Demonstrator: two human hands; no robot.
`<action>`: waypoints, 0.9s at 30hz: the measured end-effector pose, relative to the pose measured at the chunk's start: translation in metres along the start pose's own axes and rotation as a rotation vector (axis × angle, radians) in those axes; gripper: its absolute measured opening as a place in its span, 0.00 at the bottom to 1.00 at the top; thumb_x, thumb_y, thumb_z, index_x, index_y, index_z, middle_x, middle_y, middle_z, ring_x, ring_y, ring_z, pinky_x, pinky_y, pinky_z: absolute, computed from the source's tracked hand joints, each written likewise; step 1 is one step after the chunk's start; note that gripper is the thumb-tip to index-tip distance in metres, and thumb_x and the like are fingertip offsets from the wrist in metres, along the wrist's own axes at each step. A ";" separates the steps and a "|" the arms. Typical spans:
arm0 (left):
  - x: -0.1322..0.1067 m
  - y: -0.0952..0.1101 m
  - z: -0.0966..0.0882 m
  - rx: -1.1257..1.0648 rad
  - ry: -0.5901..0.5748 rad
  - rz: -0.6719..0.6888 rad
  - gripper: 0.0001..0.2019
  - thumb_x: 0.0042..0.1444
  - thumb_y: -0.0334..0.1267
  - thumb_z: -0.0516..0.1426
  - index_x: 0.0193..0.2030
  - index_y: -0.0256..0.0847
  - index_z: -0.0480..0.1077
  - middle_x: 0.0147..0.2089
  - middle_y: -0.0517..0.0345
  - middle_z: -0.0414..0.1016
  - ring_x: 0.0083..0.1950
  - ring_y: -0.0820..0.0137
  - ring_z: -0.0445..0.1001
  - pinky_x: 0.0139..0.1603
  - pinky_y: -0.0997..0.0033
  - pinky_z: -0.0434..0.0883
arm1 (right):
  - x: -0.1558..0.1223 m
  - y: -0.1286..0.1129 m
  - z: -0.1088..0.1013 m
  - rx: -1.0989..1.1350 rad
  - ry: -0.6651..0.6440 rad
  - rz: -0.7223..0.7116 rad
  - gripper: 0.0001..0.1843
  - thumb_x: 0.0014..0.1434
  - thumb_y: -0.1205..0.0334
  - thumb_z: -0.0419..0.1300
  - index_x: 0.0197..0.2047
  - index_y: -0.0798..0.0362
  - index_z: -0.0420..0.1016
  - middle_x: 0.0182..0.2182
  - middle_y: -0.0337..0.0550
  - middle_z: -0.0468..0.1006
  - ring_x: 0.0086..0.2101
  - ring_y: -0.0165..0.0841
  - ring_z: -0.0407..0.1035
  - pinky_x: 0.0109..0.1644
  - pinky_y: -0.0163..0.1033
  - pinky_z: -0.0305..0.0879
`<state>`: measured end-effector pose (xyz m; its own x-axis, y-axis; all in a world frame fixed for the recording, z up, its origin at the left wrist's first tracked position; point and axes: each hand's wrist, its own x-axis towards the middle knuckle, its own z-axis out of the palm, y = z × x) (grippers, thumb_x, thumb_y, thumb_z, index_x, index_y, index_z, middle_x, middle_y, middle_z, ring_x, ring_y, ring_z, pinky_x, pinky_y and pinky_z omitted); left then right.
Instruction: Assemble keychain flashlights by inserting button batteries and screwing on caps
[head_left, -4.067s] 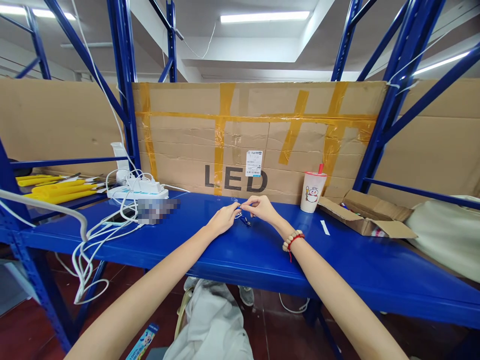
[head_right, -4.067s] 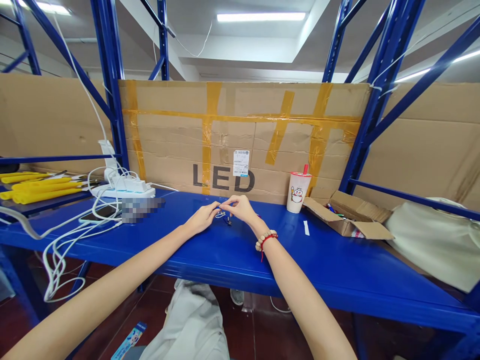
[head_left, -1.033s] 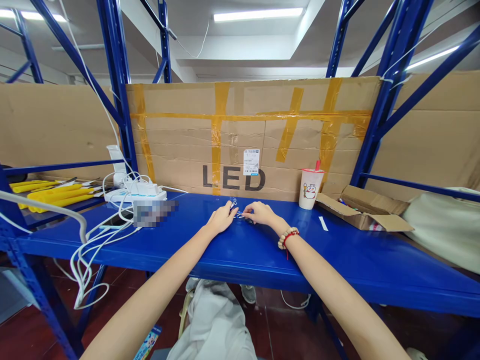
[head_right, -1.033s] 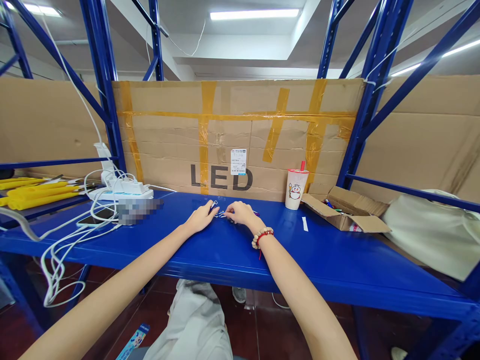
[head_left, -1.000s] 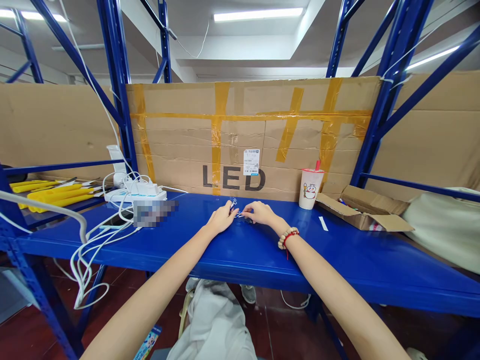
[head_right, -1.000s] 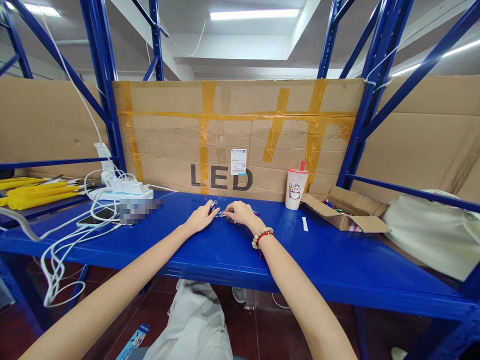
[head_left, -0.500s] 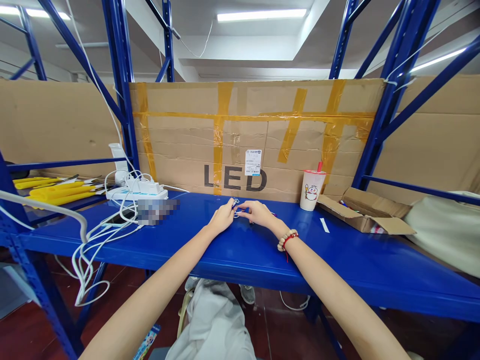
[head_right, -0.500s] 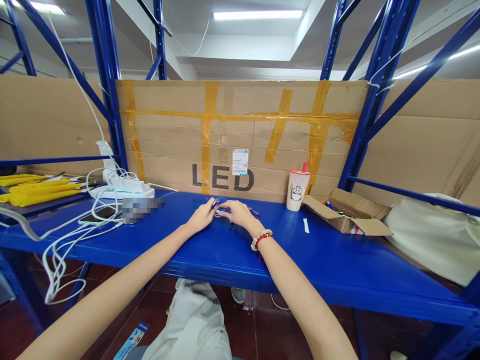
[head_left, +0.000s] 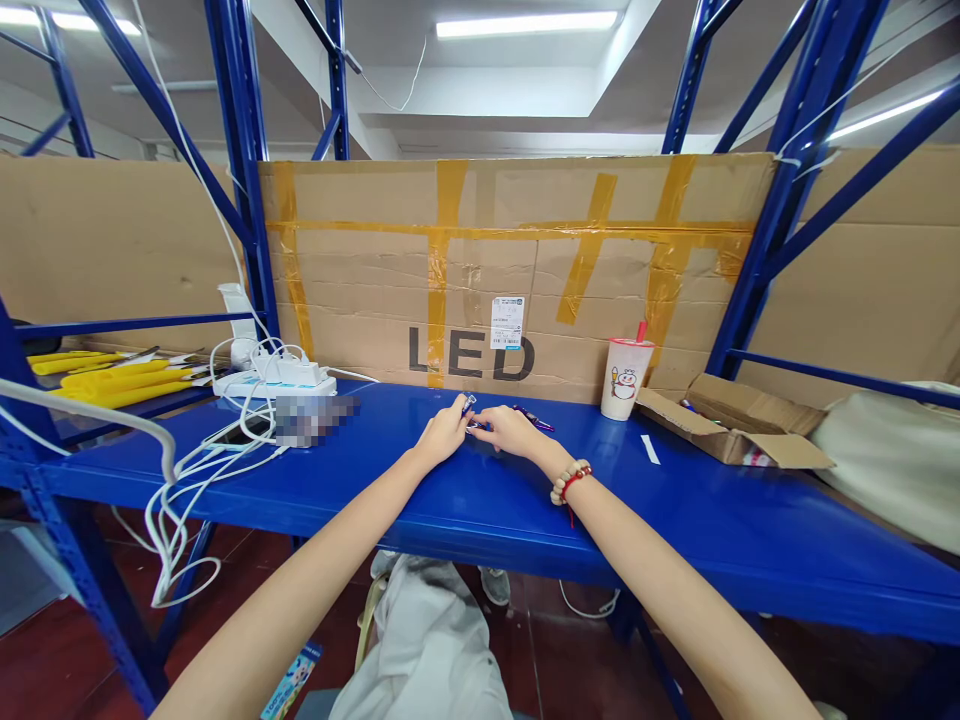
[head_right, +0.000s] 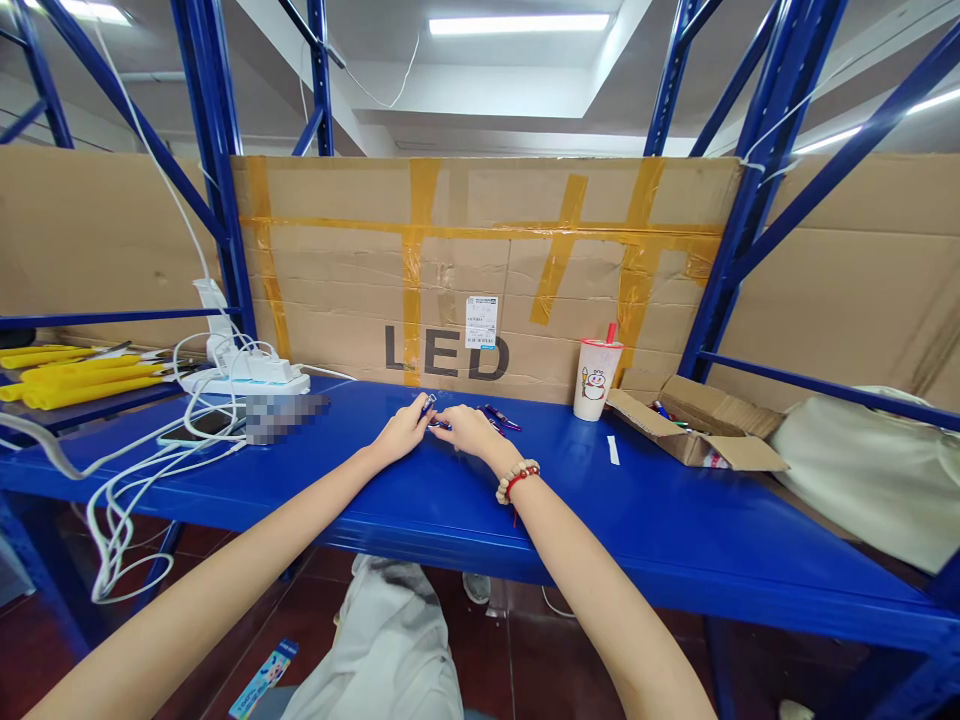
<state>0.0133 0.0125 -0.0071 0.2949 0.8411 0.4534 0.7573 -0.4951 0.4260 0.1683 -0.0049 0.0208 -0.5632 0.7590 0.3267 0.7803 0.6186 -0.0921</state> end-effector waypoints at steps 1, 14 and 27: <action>0.000 0.000 0.000 0.000 -0.001 0.002 0.05 0.62 0.36 0.45 0.44 0.44 0.58 0.43 0.50 0.75 0.47 0.60 0.74 0.41 0.68 0.67 | 0.000 -0.001 0.000 0.003 -0.008 0.008 0.12 0.62 0.57 0.52 0.34 0.54 0.74 0.22 0.39 0.75 0.22 0.28 0.68 0.27 0.30 0.54; -0.002 0.002 -0.002 0.041 0.000 0.000 0.06 0.63 0.37 0.44 0.44 0.44 0.58 0.42 0.51 0.75 0.45 0.59 0.75 0.37 0.69 0.67 | 0.000 -0.003 0.006 0.040 -0.019 -0.006 0.15 0.61 0.59 0.50 0.27 0.54 0.71 0.19 0.38 0.74 0.19 0.26 0.66 0.26 0.30 0.53; -0.003 0.002 -0.003 0.049 0.011 0.000 0.06 0.63 0.36 0.45 0.44 0.43 0.59 0.40 0.51 0.75 0.42 0.60 0.76 0.36 0.71 0.66 | 0.003 -0.002 0.008 -0.072 0.055 -0.028 0.14 0.59 0.60 0.52 0.25 0.55 0.72 0.24 0.41 0.74 0.24 0.27 0.61 0.26 0.33 0.44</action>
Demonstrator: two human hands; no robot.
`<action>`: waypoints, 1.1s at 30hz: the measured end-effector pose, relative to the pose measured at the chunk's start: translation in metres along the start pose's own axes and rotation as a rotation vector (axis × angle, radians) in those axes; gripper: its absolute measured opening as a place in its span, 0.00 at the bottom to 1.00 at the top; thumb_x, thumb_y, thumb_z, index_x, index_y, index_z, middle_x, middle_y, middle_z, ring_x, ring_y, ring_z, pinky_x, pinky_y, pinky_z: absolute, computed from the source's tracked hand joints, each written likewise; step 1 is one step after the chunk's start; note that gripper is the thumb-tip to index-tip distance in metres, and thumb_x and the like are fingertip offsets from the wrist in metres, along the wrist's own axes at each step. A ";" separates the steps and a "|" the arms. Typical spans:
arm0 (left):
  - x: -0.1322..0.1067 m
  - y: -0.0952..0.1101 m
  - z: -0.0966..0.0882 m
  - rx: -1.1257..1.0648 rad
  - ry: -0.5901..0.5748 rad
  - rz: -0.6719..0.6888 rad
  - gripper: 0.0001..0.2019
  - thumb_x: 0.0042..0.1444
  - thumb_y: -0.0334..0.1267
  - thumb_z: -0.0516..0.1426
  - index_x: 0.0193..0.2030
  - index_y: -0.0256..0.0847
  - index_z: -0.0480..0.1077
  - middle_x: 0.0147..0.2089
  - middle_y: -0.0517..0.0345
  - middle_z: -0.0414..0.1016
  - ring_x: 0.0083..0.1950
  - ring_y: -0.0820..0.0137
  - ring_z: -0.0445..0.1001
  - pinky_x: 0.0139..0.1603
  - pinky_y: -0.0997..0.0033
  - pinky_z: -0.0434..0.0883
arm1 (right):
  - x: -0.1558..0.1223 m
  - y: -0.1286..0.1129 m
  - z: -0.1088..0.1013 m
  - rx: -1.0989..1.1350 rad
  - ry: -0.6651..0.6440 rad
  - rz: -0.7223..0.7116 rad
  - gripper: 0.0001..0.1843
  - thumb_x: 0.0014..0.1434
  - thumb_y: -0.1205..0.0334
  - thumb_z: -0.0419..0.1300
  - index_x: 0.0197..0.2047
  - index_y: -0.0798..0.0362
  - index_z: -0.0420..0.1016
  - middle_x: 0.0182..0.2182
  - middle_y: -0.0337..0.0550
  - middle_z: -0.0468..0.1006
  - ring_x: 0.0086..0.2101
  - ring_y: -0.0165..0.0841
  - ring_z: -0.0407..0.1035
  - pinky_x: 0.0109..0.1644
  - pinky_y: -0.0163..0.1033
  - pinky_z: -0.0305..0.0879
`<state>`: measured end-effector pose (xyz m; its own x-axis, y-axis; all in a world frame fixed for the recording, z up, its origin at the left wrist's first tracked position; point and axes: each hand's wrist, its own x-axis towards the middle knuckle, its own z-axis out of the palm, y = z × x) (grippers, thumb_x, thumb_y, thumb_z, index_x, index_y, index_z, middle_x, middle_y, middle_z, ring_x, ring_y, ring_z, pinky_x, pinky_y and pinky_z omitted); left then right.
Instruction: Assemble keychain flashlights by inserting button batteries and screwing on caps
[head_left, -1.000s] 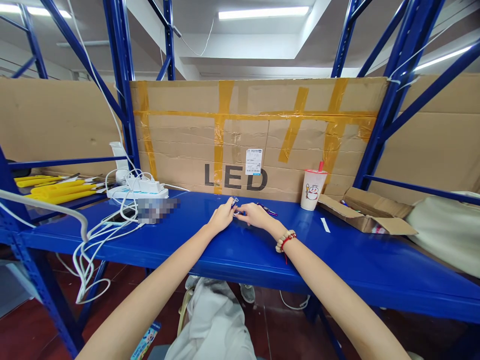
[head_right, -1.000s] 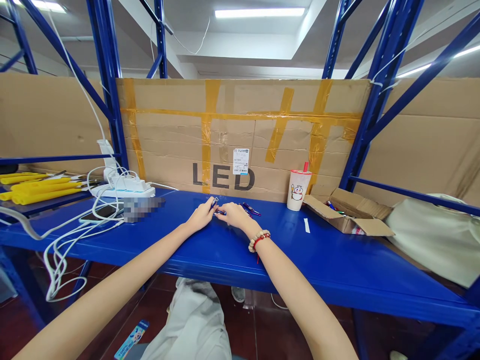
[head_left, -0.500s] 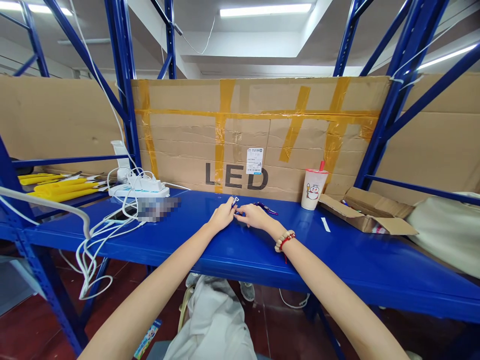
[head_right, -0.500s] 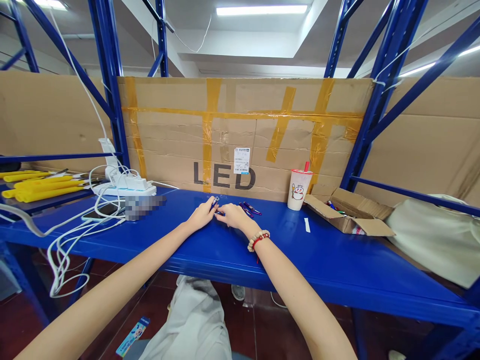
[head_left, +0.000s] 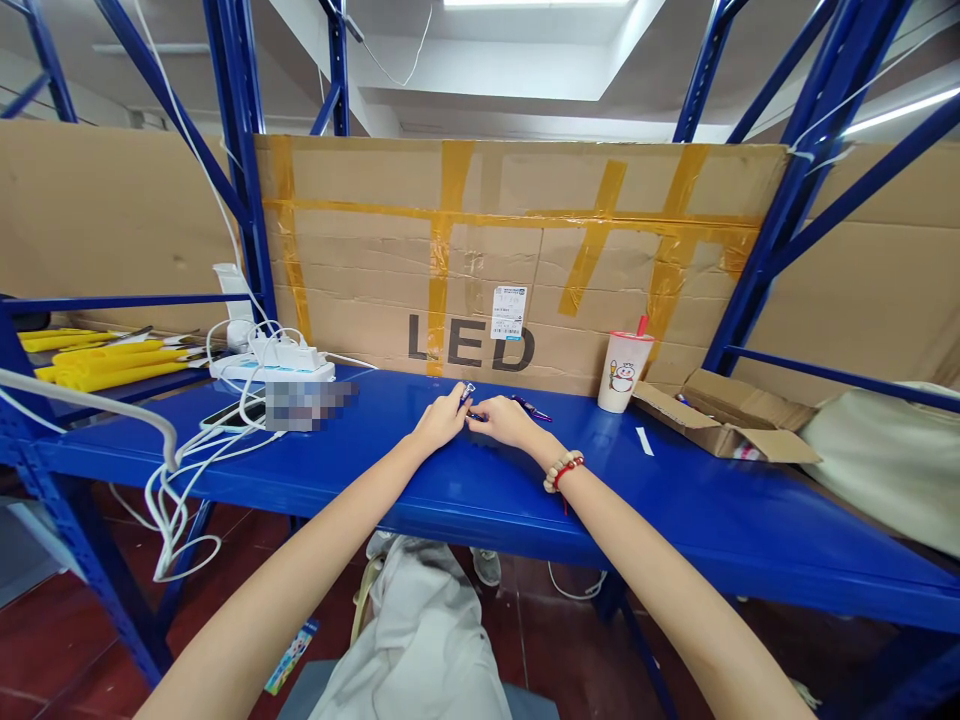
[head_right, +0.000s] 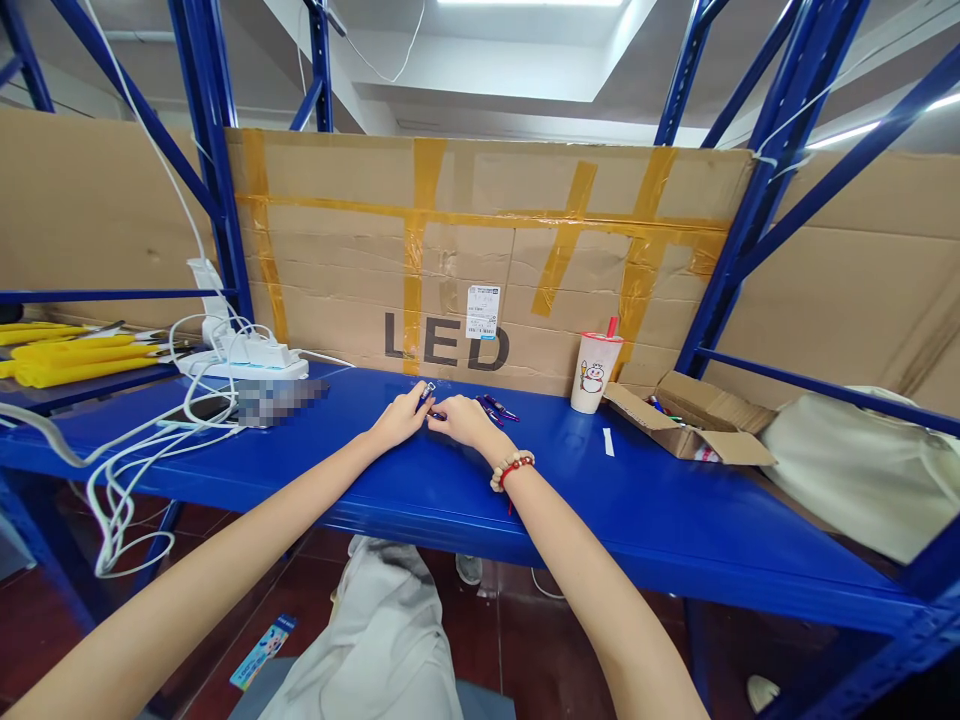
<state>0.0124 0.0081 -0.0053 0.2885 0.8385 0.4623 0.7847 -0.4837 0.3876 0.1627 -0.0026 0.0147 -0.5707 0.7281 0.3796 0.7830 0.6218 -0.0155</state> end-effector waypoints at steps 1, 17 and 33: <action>0.000 0.000 0.001 0.002 0.008 0.004 0.05 0.63 0.36 0.45 0.44 0.43 0.59 0.40 0.51 0.75 0.42 0.60 0.76 0.35 0.71 0.66 | 0.000 0.000 0.000 0.009 0.006 0.002 0.14 0.59 0.61 0.53 0.25 0.55 0.72 0.24 0.41 0.74 0.24 0.27 0.60 0.26 0.33 0.44; -0.001 0.002 -0.002 -0.102 0.026 -0.030 0.10 0.63 0.45 0.44 0.43 0.43 0.58 0.39 0.51 0.75 0.42 0.60 0.75 0.39 0.67 0.67 | 0.002 0.009 0.003 0.020 0.113 0.099 0.14 0.60 0.62 0.51 0.28 0.55 0.75 0.26 0.43 0.76 0.25 0.29 0.64 0.27 0.33 0.45; -0.001 0.002 -0.005 0.013 -0.032 0.007 0.11 0.65 0.41 0.39 0.47 0.46 0.57 0.40 0.53 0.75 0.45 0.59 0.75 0.39 0.67 0.67 | 0.004 0.014 0.006 -0.004 0.342 0.126 0.14 0.63 0.60 0.47 0.33 0.52 0.72 0.26 0.39 0.72 0.26 0.28 0.64 0.26 0.32 0.46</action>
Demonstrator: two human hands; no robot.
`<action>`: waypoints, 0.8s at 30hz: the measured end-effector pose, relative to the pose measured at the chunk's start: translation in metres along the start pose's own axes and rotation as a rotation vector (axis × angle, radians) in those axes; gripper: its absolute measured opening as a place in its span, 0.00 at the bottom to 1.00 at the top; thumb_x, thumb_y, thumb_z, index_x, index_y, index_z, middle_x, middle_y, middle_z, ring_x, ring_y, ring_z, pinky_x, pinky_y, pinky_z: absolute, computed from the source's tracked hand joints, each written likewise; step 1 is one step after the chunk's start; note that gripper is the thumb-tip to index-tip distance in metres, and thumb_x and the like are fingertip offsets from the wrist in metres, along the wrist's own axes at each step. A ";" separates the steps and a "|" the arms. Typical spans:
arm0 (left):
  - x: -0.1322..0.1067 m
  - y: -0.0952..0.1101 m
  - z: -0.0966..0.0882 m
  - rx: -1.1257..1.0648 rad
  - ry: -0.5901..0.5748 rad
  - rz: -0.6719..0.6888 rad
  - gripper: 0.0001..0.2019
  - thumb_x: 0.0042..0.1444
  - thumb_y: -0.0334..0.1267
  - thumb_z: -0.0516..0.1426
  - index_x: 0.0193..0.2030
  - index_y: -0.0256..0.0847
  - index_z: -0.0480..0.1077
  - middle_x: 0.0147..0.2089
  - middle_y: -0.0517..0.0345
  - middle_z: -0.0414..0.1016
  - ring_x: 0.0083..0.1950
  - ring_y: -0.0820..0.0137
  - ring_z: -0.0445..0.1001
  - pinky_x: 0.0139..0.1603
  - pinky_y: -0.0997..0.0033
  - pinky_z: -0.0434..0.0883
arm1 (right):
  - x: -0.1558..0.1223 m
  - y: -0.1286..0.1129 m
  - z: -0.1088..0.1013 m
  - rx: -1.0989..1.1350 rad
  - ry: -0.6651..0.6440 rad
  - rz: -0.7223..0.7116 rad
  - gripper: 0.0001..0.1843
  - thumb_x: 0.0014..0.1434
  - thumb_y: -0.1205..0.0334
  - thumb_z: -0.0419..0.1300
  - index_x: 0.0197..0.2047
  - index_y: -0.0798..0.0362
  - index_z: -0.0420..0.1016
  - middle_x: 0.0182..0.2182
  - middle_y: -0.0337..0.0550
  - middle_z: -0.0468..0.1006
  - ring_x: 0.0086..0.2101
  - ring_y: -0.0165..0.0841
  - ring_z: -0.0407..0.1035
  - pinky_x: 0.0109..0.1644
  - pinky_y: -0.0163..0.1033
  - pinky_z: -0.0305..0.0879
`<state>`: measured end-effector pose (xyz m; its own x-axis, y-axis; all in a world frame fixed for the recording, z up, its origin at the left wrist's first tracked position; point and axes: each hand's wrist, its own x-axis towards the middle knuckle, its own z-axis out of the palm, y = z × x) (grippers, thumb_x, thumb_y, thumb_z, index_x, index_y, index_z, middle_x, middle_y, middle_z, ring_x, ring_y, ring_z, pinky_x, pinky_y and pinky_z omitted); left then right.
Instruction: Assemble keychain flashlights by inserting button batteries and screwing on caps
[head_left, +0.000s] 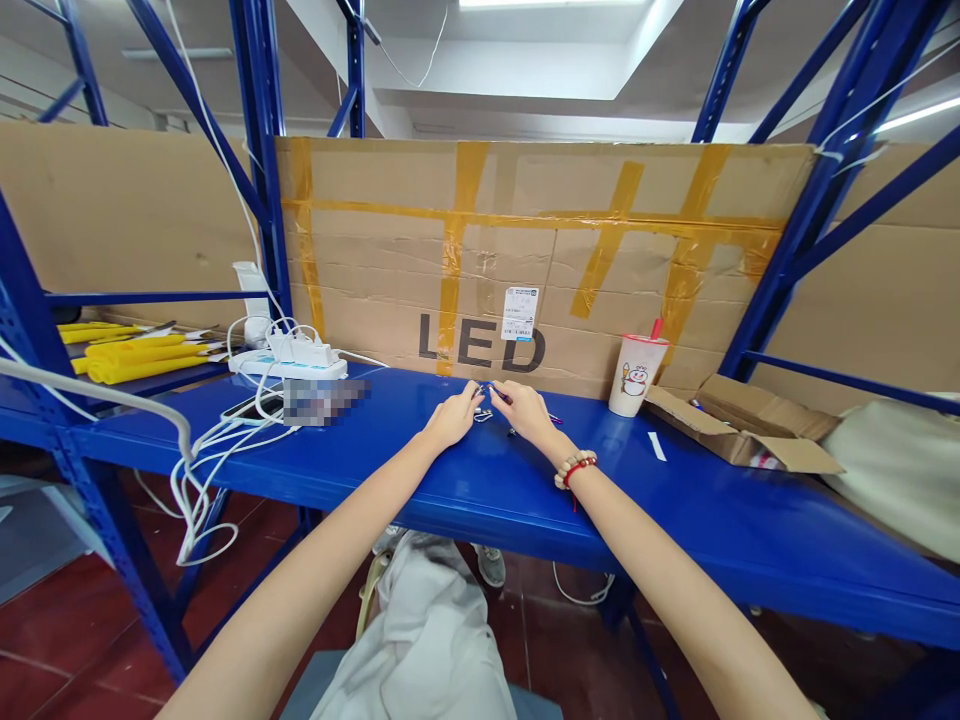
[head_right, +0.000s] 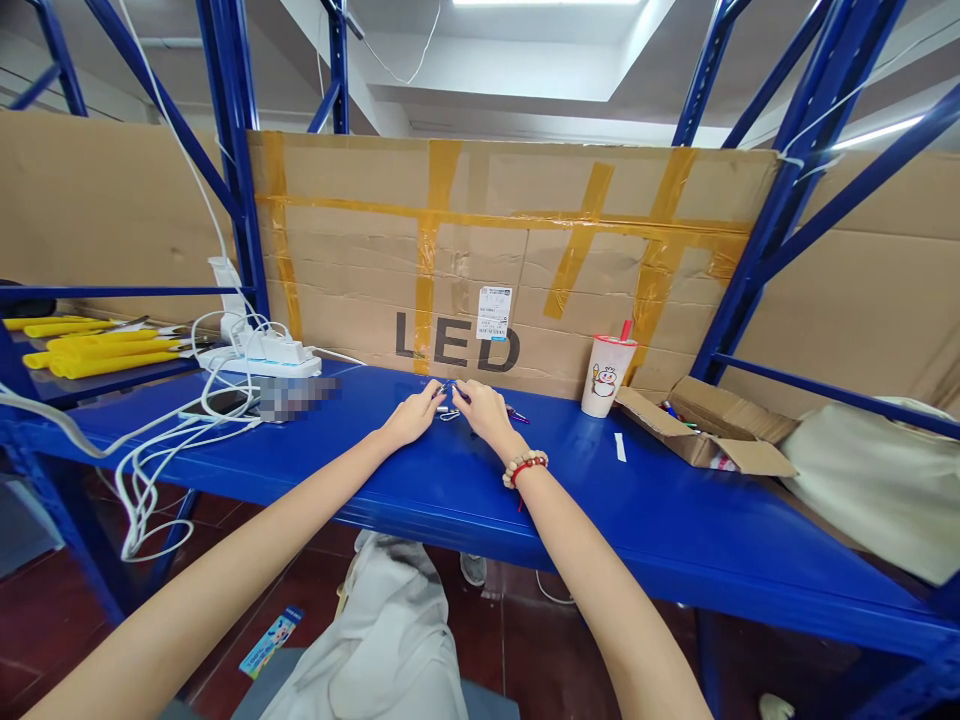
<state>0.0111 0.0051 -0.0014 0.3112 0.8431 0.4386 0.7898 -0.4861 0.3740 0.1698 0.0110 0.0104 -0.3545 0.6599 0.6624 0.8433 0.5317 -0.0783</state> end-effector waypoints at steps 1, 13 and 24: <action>0.000 0.000 0.000 0.002 0.002 0.004 0.11 0.65 0.41 0.39 0.47 0.46 0.57 0.40 0.53 0.75 0.45 0.60 0.75 0.39 0.68 0.67 | 0.000 0.000 0.001 0.004 0.013 -0.006 0.14 0.63 0.60 0.47 0.33 0.52 0.72 0.26 0.39 0.72 0.26 0.28 0.64 0.26 0.32 0.46; -0.001 0.004 -0.001 -0.023 0.017 0.020 0.11 0.64 0.43 0.42 0.48 0.47 0.59 0.43 0.56 0.75 0.47 0.61 0.74 0.41 0.67 0.68 | 0.000 -0.003 -0.001 0.042 0.073 0.012 0.15 0.64 0.58 0.45 0.37 0.52 0.72 0.29 0.41 0.72 0.27 0.29 0.65 0.28 0.32 0.49; -0.001 0.004 0.000 0.026 0.006 0.020 0.10 0.64 0.43 0.41 0.47 0.46 0.59 0.43 0.55 0.75 0.47 0.60 0.74 0.40 0.67 0.68 | 0.001 -0.002 -0.001 0.054 0.031 0.003 0.15 0.65 0.58 0.46 0.39 0.52 0.72 0.29 0.41 0.72 0.29 0.30 0.65 0.28 0.32 0.50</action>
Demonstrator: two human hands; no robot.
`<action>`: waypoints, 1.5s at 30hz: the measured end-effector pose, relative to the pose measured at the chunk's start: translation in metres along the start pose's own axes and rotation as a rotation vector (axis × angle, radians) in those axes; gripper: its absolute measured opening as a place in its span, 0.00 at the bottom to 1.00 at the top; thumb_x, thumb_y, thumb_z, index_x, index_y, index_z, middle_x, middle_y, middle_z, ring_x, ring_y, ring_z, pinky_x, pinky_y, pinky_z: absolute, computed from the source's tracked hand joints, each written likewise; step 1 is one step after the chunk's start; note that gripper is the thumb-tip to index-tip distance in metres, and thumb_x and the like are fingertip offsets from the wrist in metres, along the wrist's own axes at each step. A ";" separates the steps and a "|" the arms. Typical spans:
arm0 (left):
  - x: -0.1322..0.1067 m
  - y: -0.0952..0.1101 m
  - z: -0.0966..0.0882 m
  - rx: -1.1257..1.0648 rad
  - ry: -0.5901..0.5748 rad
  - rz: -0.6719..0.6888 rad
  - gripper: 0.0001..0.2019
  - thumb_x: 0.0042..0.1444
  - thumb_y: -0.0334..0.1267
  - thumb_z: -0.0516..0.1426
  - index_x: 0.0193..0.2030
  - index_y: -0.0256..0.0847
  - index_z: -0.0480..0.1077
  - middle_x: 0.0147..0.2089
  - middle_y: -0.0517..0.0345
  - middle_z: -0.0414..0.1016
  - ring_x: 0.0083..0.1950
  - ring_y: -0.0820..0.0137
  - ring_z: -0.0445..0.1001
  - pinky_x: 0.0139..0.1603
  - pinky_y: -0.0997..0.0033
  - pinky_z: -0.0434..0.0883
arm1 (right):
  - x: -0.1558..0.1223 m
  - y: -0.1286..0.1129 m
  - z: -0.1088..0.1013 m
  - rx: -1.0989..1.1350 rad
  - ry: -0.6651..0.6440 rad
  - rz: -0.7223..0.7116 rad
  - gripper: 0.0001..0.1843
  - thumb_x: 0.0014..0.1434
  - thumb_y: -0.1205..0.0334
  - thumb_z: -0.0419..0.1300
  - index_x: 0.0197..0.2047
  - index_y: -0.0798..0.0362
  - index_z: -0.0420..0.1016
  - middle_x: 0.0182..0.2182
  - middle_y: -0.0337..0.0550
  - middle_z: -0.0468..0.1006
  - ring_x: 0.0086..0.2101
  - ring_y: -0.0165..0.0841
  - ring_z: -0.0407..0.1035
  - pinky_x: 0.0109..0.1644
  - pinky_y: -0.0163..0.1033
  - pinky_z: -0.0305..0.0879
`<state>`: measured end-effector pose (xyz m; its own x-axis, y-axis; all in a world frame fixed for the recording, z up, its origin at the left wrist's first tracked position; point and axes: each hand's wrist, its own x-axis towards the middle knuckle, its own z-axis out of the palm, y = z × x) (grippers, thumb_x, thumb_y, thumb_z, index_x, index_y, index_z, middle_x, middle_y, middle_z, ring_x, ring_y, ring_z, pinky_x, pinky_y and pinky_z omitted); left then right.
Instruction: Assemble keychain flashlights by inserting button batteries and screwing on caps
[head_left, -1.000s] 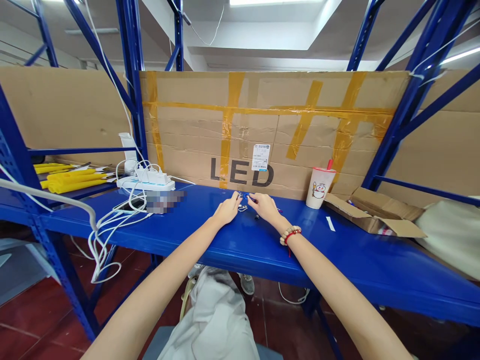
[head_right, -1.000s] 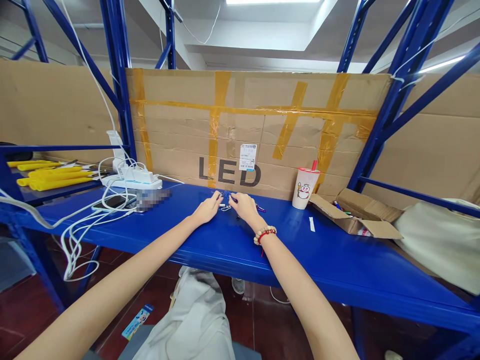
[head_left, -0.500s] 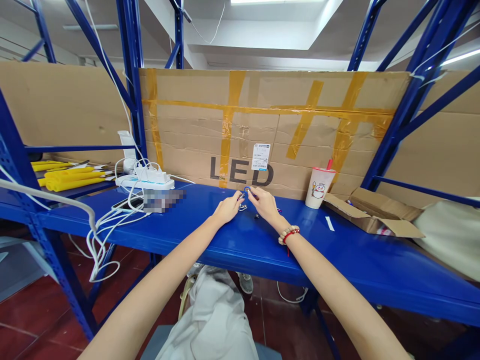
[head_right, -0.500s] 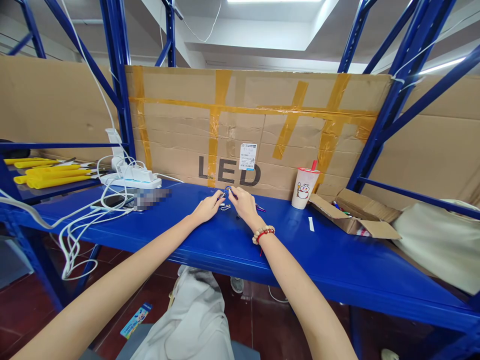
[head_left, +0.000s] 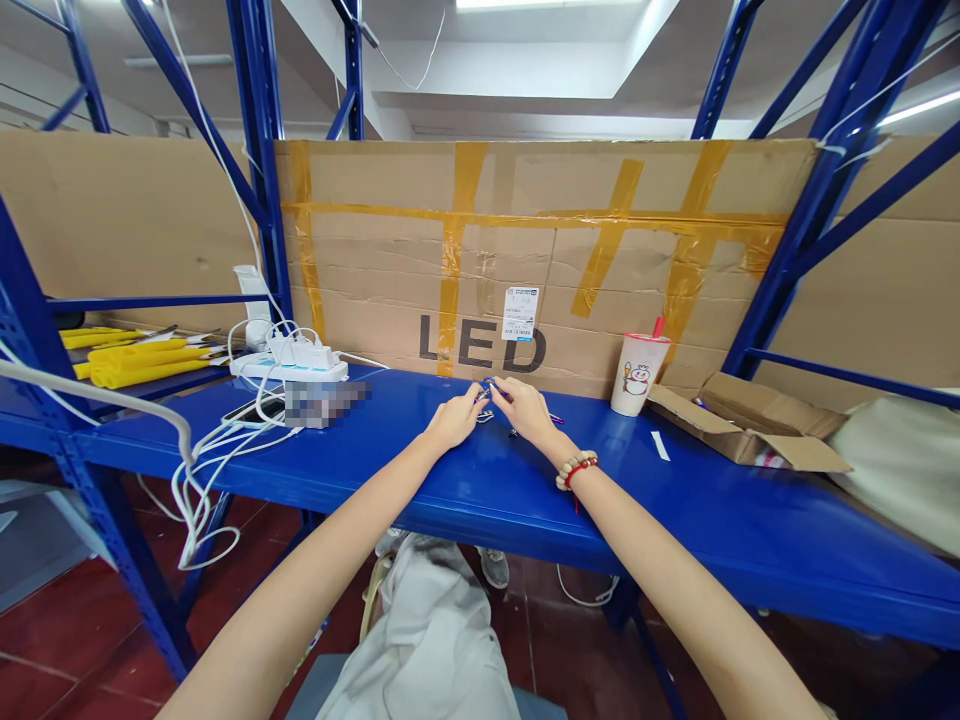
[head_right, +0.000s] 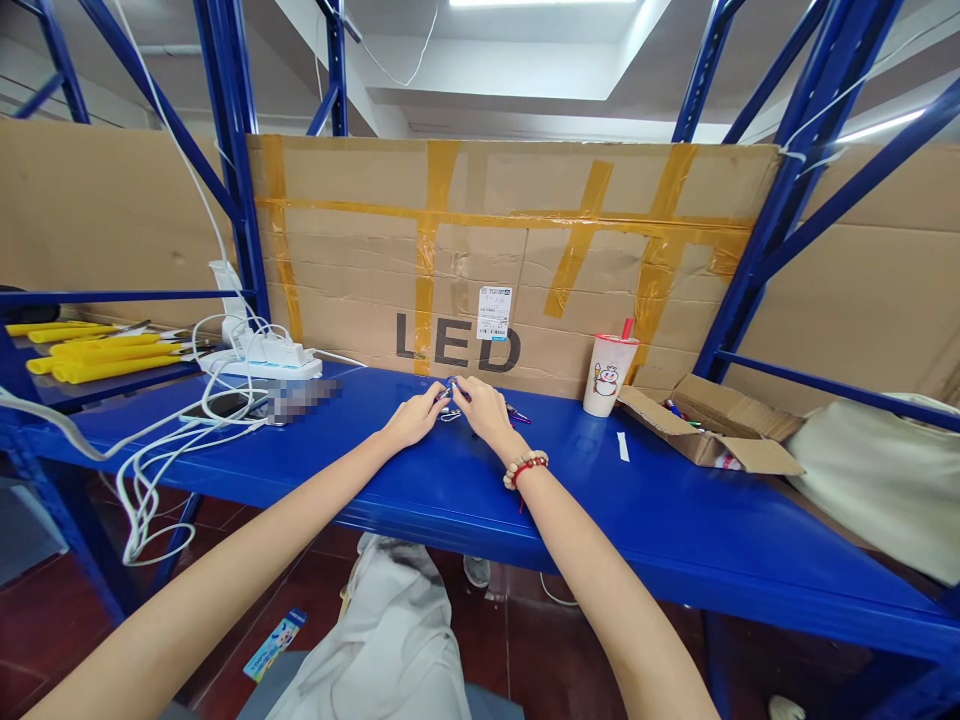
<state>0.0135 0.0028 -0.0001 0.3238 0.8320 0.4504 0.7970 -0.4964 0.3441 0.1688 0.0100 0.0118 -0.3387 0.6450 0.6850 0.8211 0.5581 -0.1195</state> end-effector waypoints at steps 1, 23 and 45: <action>0.000 0.000 0.000 0.007 -0.003 -0.002 0.10 0.64 0.43 0.41 0.47 0.46 0.59 0.42 0.54 0.76 0.47 0.60 0.74 0.40 0.67 0.68 | 0.000 0.000 0.000 0.009 -0.004 -0.003 0.15 0.64 0.58 0.46 0.39 0.52 0.72 0.29 0.41 0.72 0.29 0.29 0.65 0.28 0.32 0.50; 0.003 -0.002 0.000 0.025 0.021 -0.109 0.13 0.65 0.45 0.40 0.49 0.45 0.59 0.42 0.54 0.76 0.46 0.59 0.74 0.41 0.67 0.66 | -0.001 0.001 -0.003 0.045 -0.068 -0.005 0.13 0.64 0.58 0.48 0.42 0.52 0.71 0.32 0.41 0.73 0.31 0.30 0.67 0.30 0.32 0.53; 0.003 -0.004 0.001 0.001 0.068 0.006 0.11 0.64 0.38 0.42 0.50 0.47 0.60 0.45 0.56 0.75 0.47 0.64 0.74 0.41 0.71 0.67 | 0.002 0.004 0.005 0.554 0.037 0.087 0.17 0.57 0.52 0.54 0.42 0.53 0.75 0.42 0.46 0.73 0.25 0.25 0.68 0.28 0.33 0.65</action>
<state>0.0114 0.0071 -0.0008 0.2926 0.8104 0.5077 0.7959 -0.5006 0.3404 0.1688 0.0161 0.0086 -0.2557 0.6878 0.6793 0.4783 0.7007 -0.5294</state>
